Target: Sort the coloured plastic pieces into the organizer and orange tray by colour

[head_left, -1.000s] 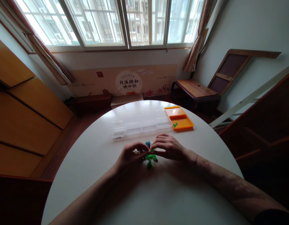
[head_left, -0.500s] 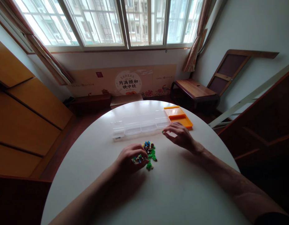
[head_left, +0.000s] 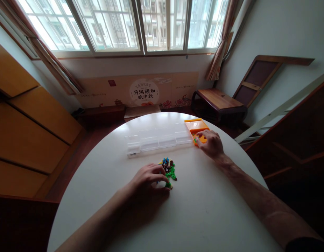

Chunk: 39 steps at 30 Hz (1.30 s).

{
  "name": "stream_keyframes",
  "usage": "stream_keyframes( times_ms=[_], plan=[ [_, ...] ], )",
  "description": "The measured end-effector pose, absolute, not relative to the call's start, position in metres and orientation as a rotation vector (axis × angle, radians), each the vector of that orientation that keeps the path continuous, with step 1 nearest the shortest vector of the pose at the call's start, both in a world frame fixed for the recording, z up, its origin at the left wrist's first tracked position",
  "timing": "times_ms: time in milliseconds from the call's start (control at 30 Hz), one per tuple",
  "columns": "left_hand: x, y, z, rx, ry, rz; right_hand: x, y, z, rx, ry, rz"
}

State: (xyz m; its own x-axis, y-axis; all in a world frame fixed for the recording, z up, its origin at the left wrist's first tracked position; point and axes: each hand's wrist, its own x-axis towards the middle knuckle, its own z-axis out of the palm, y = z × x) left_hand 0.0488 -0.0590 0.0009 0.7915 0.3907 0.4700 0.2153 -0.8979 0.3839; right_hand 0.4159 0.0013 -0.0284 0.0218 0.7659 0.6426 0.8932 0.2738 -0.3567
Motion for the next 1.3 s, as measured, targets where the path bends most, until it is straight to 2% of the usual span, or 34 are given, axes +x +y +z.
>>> stream_keyframes(
  times_ms=[533, 767, 1300],
  plan=[
    [0.050, -0.056, -0.002, 2.692, 0.465, 0.946, 0.372, -0.027, -0.007, -0.982, -2.026, -0.191],
    [0.049, -0.051, -0.002, 2.312, 0.695, 1.058, 0.334, -0.049, -0.003, -0.572, -2.286, -0.023],
    [0.056, -0.049, -0.003, 2.110, 0.661, 0.955, 0.327, -0.048, -0.011, -0.441, -2.320, -0.136]
  ],
)
